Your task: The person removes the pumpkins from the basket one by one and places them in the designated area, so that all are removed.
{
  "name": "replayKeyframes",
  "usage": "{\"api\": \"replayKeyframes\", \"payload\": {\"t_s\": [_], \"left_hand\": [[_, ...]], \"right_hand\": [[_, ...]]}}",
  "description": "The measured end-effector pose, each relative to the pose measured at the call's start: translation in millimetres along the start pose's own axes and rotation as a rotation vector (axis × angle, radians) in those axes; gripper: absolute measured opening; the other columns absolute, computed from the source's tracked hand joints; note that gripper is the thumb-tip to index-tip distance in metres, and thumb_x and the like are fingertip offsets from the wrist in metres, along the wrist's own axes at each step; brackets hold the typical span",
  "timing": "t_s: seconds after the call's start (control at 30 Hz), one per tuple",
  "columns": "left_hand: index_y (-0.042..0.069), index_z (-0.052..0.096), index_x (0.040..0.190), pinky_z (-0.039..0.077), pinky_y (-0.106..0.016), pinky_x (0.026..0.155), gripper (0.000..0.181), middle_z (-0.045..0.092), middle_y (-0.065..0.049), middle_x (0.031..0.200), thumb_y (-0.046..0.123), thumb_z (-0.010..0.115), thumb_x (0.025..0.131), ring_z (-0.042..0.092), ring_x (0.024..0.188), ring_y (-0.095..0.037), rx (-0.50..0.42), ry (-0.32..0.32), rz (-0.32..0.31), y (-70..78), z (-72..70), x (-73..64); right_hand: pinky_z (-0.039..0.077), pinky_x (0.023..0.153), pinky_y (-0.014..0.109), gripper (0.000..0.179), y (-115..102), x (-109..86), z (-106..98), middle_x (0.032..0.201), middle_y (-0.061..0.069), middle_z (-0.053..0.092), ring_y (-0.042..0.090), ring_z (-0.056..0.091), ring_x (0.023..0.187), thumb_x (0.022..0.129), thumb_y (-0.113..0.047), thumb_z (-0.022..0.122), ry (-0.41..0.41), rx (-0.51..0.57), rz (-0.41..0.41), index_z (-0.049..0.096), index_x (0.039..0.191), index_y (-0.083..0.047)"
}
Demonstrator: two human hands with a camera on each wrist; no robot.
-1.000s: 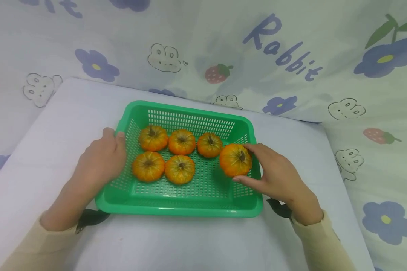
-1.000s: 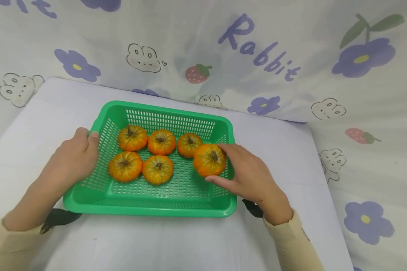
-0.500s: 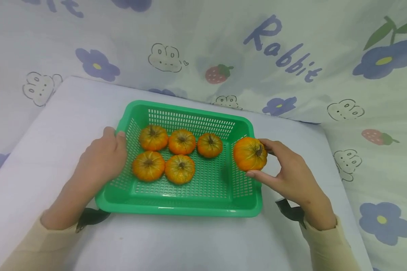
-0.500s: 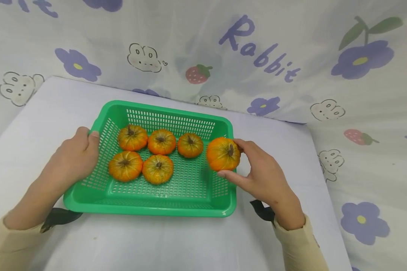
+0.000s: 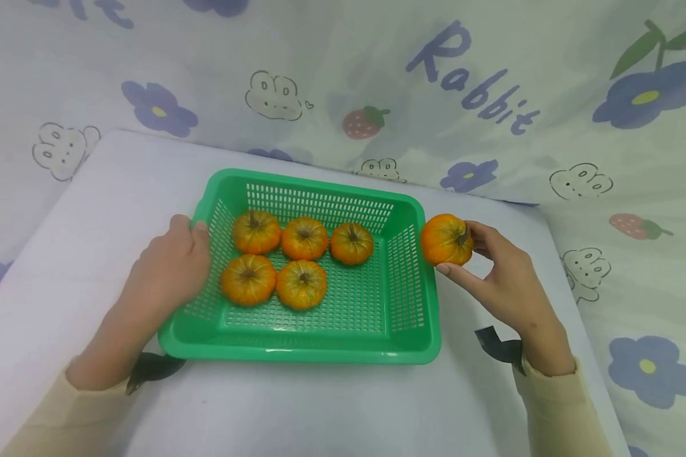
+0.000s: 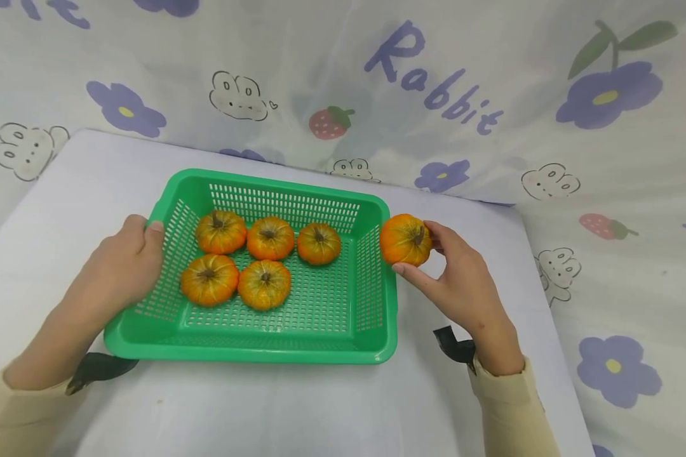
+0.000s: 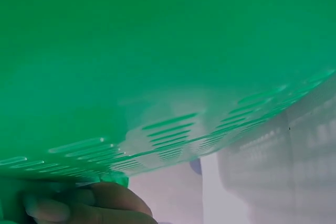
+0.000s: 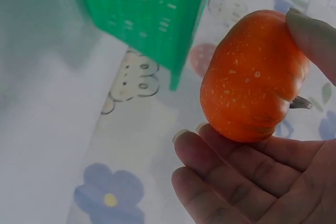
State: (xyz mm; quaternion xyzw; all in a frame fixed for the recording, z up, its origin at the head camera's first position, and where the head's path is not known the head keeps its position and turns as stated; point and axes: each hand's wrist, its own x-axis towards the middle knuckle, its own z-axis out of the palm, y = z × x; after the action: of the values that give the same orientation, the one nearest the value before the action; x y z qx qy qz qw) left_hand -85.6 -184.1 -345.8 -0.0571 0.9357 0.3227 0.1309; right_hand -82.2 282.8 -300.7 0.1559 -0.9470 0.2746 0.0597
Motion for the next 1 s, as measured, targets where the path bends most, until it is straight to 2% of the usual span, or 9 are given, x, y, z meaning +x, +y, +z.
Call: {"api": "replayKeyframes", "payload": {"t_s": [0.23,0.6,1.0], "left_hand": [[-0.013,0.031,0.137,0.047,-0.040,0.047,0.067,0.050,-0.025,0.084,0.045,0.010,0.112,0.055,0.064,-0.034,-0.021,0.000,-0.002,-0.2,2.6,-0.8],[-0.015,0.027,0.143,0.049,-0.041,0.049,0.069,0.050,-0.025,0.087,0.045,0.010,0.112,0.056,0.065,-0.034,-0.051,-0.015,-0.005,-0.8,1.9,1.6],[-0.013,0.031,0.137,0.048,-0.041,0.046,0.067,0.049,-0.024,0.082,0.045,0.011,0.112,0.055,0.061,-0.034,-0.028,0.016,0.007,-1.0,4.0,0.9]], "right_hand": [[0.047,0.102,0.063,0.078,15.2,1.9,0.1,0.138,0.022,0.061,0.043,0.059,0.126,0.091,-0.036,0.085,-0.028,-0.038,0.109,0.048,0.149,0.001],[0.045,0.104,0.063,0.087,33.9,7.2,6.3,0.144,0.029,0.055,0.048,0.054,0.132,0.094,-0.047,0.078,-0.068,0.004,0.241,0.038,0.154,0.003],[0.043,0.107,0.062,0.089,54.3,15.7,20.5,0.146,0.031,0.051,0.048,0.051,0.134,0.097,-0.050,0.073,-0.103,-0.014,0.299,0.035,0.154,0.006]]}}
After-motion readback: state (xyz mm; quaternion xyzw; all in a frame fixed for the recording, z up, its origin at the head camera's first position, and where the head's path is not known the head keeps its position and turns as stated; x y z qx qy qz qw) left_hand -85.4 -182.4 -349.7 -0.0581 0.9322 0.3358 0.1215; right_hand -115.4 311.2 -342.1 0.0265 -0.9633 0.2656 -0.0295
